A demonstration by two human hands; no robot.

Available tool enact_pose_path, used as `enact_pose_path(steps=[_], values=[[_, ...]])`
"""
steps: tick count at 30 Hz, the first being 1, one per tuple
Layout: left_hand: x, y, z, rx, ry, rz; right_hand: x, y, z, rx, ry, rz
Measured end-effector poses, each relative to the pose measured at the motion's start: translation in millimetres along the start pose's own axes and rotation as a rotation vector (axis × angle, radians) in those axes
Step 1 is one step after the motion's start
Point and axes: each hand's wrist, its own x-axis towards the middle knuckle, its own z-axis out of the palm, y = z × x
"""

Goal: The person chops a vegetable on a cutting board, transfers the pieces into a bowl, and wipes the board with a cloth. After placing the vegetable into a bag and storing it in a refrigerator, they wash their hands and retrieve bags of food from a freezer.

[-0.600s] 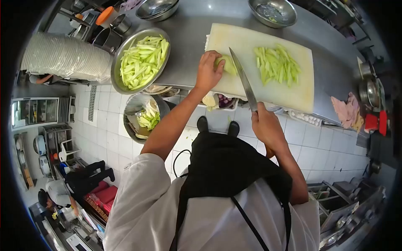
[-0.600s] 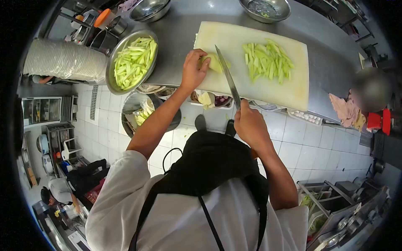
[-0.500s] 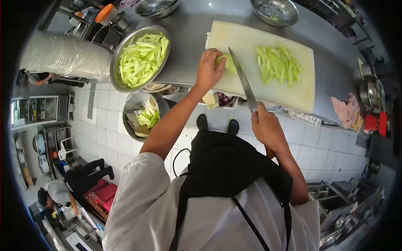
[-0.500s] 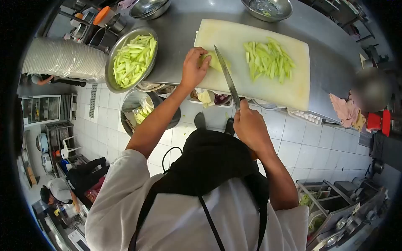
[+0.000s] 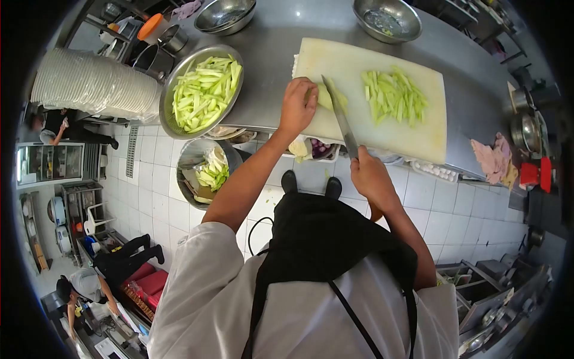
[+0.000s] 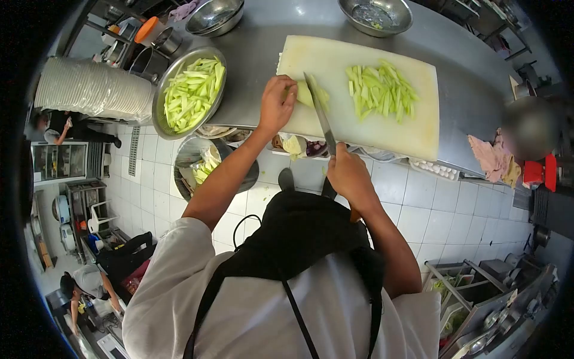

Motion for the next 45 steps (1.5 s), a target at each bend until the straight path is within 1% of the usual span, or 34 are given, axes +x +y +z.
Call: enact_pose_path(steps=[4, 8, 14, 17, 18, 20, 23, 26, 29, 32, 38, 41, 44, 45], values=[[-2, -5, 2, -0.009, 0.022, 0.018, -15, -17, -21, 0.017, -0.038, 0.040], [-2, -8, 3, -0.027, 0.023, 0.002, -20, -23, -25, -0.005, -0.066, 0.048], [1, -3, -1, 0.024, 0.016, 0.001, -14, -20, -10, -0.028, -0.062, 0.033], [0, -7, 0, 0.035, -0.008, -0.005, 6, -4, 17, -0.102, 0.004, -0.034], [7, -8, -1, 0.022, 0.009, -0.006, 13, -5, 12, -0.048, -0.024, -0.009], [0, -4, 0, -0.014, 0.016, -0.035, 10, -3, 6, 0.067, -0.106, 0.069], [-1, -4, -1, -0.025, 0.017, -0.032, 2, -12, -12, -0.047, -0.012, 0.024], [-2, -4, -1, -0.038, 0.020, -0.047, -10, -22, -26, -0.042, 0.002, 0.011], [-2, -6, 1, -0.054, 0.023, -0.122, -17, -30, -31, -0.003, -0.039, 0.017], [-2, -8, 1, 0.016, 0.051, -0.042, -16, -34, -29, -0.023, -0.060, 0.035], [-2, -9, -1, -0.040, 0.028, -0.079, -7, -27, -13, 0.002, -0.092, 0.011], [-1, -11, -2, 0.074, 0.014, -0.019, 11, -14, 10, -0.091, -0.049, 0.020], [-2, -13, 1, -0.013, 0.016, -0.070, 10, -15, 1, -0.088, -0.078, 0.046], [2, -13, 3, -0.019, 0.033, -0.047, 10, -16, -5, -0.073, -0.052, 0.030]])
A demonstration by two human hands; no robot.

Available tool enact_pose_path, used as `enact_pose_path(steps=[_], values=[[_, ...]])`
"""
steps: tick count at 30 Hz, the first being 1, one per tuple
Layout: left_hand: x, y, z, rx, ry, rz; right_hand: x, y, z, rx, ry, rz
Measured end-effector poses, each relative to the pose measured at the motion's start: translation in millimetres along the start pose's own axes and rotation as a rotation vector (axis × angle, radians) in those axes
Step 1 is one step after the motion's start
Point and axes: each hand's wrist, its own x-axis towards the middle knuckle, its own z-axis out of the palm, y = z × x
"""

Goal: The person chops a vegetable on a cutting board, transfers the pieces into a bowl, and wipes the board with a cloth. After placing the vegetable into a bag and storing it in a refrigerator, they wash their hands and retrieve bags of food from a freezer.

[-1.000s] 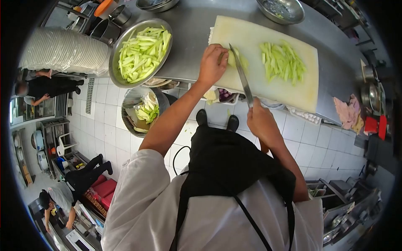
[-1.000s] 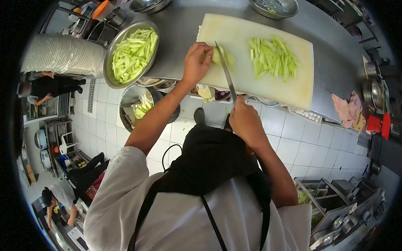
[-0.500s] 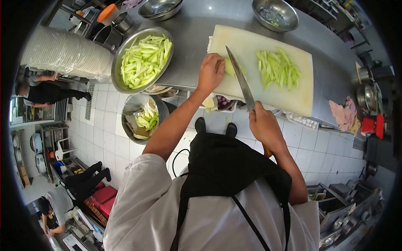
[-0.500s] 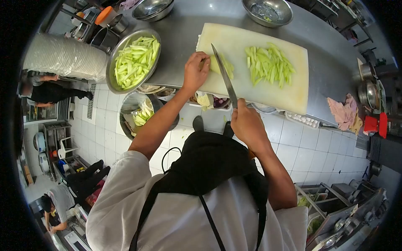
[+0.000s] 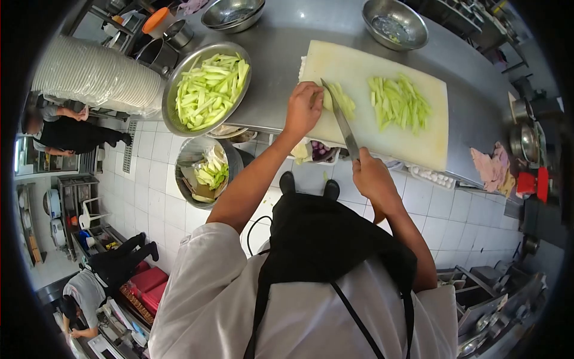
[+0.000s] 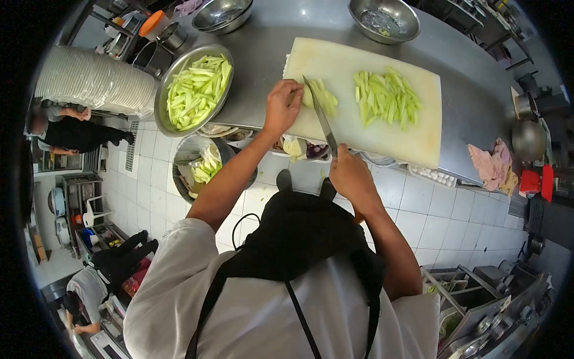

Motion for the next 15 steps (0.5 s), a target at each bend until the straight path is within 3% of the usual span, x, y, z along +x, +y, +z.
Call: enact_pose_path(steps=[8, 15], values=[[-6, 4, -2, -0.022, 0.026, -0.077, -24, -19, -24, 0.038, -0.011, 0.014], [-4, -1, -4, 0.000, 0.056, -0.005, -14, -13, -12, 0.023, -0.016, -0.037]])
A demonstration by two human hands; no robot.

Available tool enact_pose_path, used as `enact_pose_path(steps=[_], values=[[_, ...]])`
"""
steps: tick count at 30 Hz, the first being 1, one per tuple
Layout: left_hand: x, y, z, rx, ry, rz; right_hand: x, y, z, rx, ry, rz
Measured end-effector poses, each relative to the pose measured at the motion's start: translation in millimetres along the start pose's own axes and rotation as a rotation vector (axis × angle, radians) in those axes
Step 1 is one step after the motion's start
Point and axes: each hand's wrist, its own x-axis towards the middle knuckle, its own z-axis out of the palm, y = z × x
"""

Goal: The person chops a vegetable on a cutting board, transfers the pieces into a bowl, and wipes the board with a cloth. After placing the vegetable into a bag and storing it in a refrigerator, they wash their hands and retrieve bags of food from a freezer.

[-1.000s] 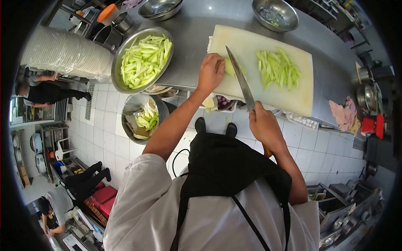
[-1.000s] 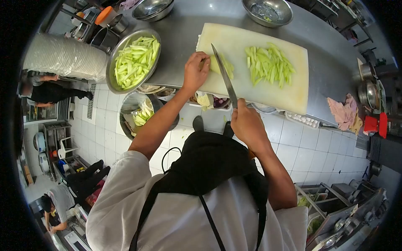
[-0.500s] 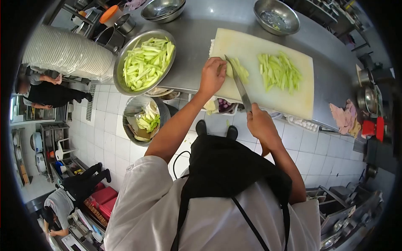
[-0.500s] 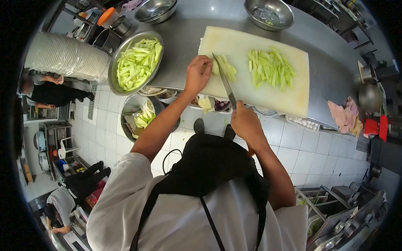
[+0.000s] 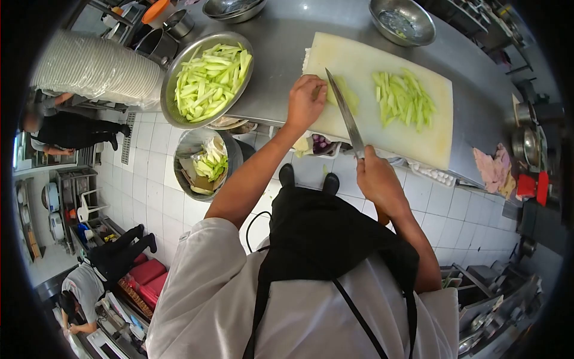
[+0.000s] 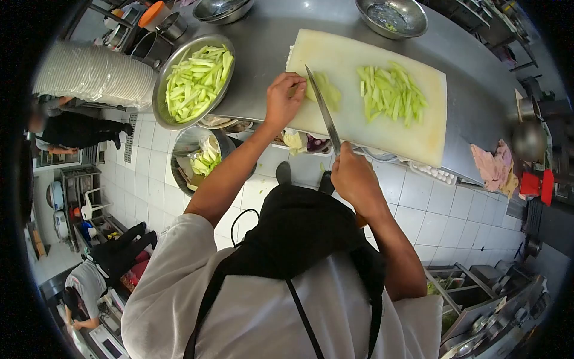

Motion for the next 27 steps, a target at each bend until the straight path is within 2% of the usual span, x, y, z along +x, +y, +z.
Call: enact_pose_path(steps=[3, 5, 15, 23, 27], values=[[-5, 2, 1, 0.003, -0.019, -0.009, 6, 11, 20, -0.044, 0.006, -0.001], [0, 2, -1, 0.042, -0.031, -0.016, 16, 4, 18, -0.059, -0.043, 0.045], [-4, 0, 3, -0.046, -0.048, -0.086, -8, -9, -14, -0.036, -0.017, 0.086], [-3, 5, 0, -0.057, -0.055, -0.145, -9, -10, -12, -0.020, -0.039, 0.071], [-3, 2, -1, -0.041, -0.052, -0.095, -5, -7, -6, -0.022, -0.047, 0.064]])
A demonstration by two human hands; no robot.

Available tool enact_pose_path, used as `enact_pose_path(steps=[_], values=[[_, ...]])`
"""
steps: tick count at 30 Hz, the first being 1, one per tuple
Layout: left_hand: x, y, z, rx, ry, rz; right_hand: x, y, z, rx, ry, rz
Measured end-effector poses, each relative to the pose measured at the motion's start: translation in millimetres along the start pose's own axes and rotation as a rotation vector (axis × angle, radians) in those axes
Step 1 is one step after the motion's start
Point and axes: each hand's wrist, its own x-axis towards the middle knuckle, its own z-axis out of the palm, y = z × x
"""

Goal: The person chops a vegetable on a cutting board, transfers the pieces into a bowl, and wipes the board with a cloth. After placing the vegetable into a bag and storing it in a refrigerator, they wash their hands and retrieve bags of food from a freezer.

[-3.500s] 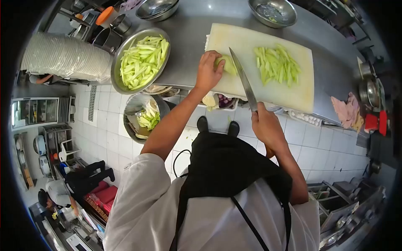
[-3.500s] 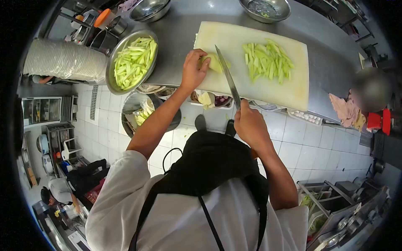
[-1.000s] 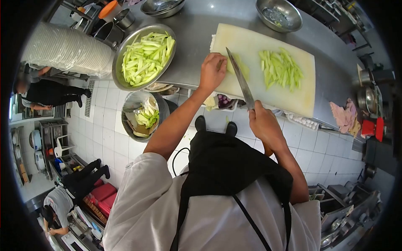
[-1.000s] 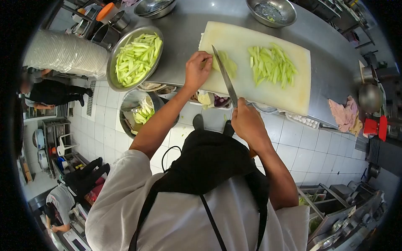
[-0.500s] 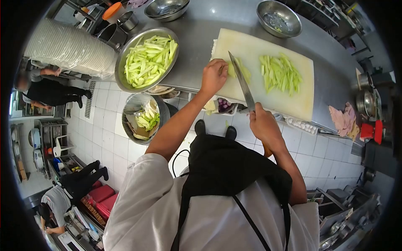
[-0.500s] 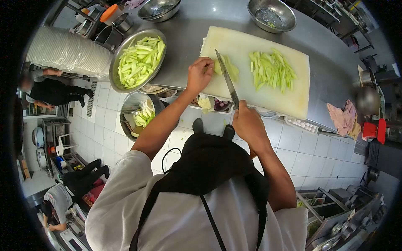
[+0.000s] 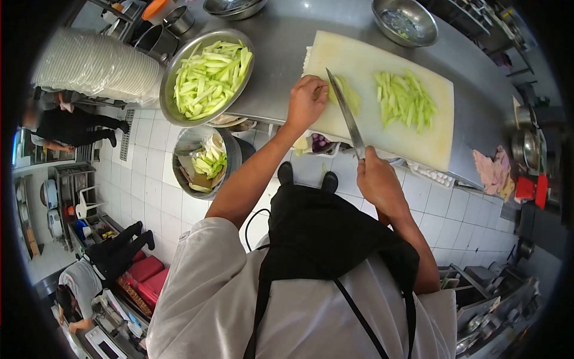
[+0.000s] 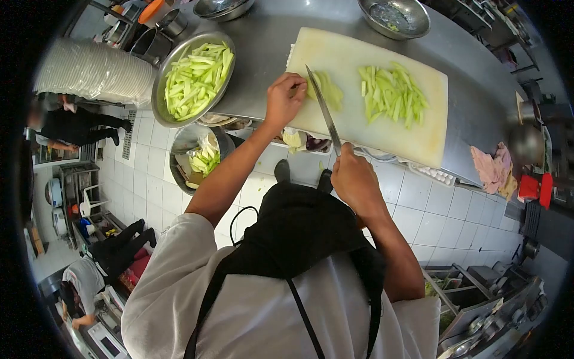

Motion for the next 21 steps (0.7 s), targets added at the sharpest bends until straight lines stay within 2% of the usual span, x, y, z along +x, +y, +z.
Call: enact_pose_path(steps=[4, 8, 11, 21], values=[[-3, 0, 2, 0.064, -0.018, 0.012, 18, 15, 26, -0.059, 0.043, -0.042], [2, 1, -1, 0.083, -0.007, 0.054, 18, 17, 18, -0.036, 0.060, -0.042], [-1, -3, 2, -0.037, 0.031, -0.008, 4, 7, 6, -0.007, 0.057, -0.044], [-1, 1, -1, -0.069, 0.060, -0.061, -5, -6, 0, -0.023, 0.081, -0.076]])
